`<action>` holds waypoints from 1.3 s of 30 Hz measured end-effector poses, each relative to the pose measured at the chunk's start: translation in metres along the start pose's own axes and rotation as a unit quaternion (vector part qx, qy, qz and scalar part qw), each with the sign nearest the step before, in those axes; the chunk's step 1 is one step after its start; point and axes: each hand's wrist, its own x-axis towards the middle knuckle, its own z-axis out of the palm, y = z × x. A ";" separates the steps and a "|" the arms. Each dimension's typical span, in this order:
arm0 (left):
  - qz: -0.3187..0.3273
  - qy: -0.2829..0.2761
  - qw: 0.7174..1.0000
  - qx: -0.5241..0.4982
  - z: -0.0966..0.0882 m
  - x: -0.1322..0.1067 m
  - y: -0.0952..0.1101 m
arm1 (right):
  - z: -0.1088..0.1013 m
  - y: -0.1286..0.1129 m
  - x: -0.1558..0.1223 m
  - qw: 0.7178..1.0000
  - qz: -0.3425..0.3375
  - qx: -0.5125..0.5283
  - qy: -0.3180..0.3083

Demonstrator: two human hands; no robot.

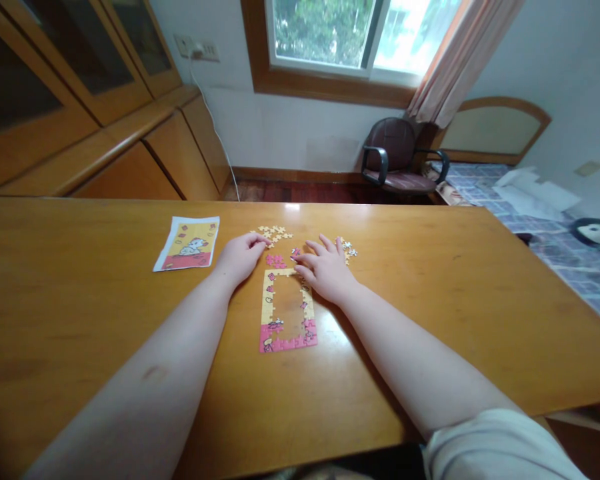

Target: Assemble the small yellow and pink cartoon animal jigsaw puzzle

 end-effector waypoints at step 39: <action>-0.002 -0.001 1.000 -0.007 -0.002 -0.001 0.003 | -0.030 -0.005 -0.009 0.993 0.067 0.023 -0.090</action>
